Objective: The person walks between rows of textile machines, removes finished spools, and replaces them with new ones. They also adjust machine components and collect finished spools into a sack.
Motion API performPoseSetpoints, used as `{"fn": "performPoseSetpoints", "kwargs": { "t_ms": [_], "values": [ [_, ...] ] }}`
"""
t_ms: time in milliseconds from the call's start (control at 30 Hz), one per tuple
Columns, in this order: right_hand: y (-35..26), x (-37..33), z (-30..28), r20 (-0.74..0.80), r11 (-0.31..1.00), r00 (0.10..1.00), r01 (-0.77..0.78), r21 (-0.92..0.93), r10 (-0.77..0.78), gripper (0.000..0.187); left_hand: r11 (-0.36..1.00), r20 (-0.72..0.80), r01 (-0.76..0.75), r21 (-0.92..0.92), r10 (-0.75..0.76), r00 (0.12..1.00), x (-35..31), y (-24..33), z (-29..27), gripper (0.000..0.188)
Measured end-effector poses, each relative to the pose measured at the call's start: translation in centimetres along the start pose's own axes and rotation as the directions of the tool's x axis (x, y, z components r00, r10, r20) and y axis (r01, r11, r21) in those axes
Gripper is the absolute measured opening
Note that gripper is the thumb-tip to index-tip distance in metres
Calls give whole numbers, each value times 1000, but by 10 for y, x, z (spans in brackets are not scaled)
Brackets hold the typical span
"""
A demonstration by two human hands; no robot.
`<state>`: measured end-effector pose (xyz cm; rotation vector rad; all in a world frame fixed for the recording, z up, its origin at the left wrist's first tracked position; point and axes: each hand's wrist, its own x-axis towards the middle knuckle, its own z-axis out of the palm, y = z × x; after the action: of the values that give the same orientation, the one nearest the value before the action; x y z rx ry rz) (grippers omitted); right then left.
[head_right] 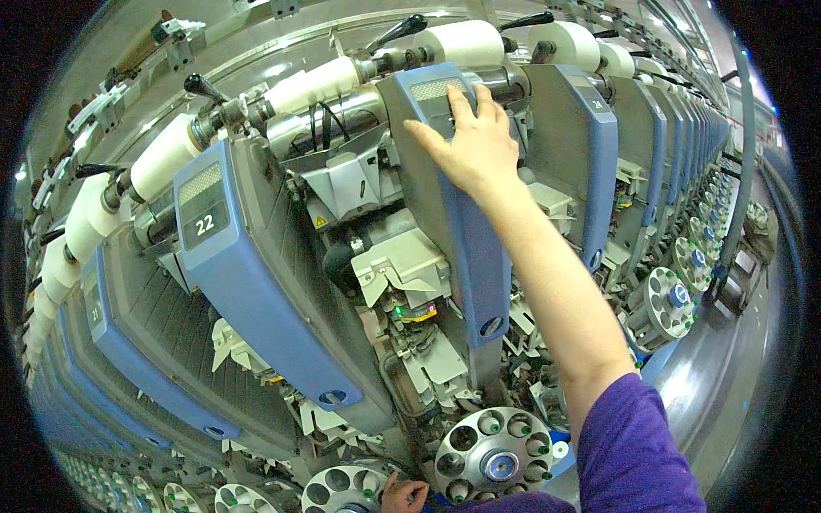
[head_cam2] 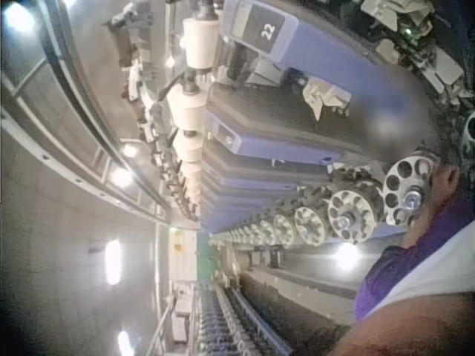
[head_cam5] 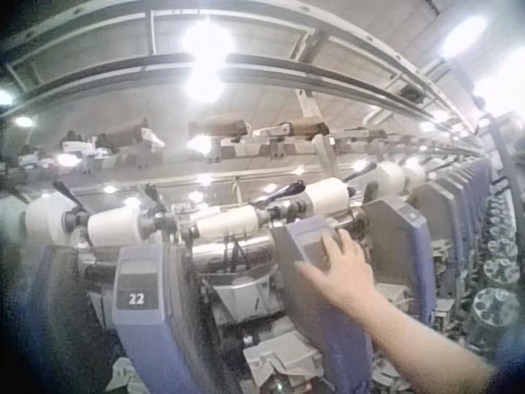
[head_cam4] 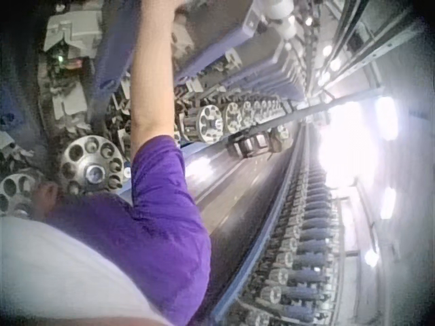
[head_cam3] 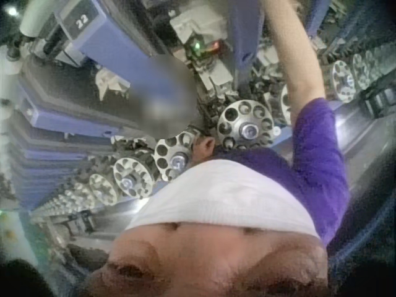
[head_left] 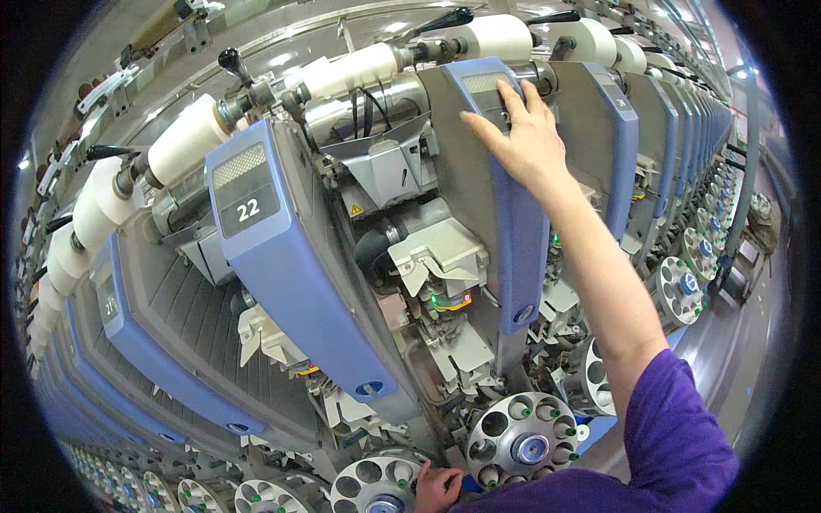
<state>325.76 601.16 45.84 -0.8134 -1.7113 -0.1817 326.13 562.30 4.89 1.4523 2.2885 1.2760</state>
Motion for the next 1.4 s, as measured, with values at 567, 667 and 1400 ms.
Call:
{"fn": "performPoseSetpoints", "kwargs": {
  "t_ms": [567,667,1400],
  "values": [
    [40,-91,-7,-340,850,908,370,375,-245,42,995,76,-91,38,88,993,13,6,-5,5],
    [81,-163,-36,348,580,896,-444,683,276,30,999,38,-32,18,32,999,12,5,-4,6],
    [116,-283,-8,628,877,777,-338,342,54,37,937,165,154,313,-213,963,36,24,-4,27]
  ]
}}
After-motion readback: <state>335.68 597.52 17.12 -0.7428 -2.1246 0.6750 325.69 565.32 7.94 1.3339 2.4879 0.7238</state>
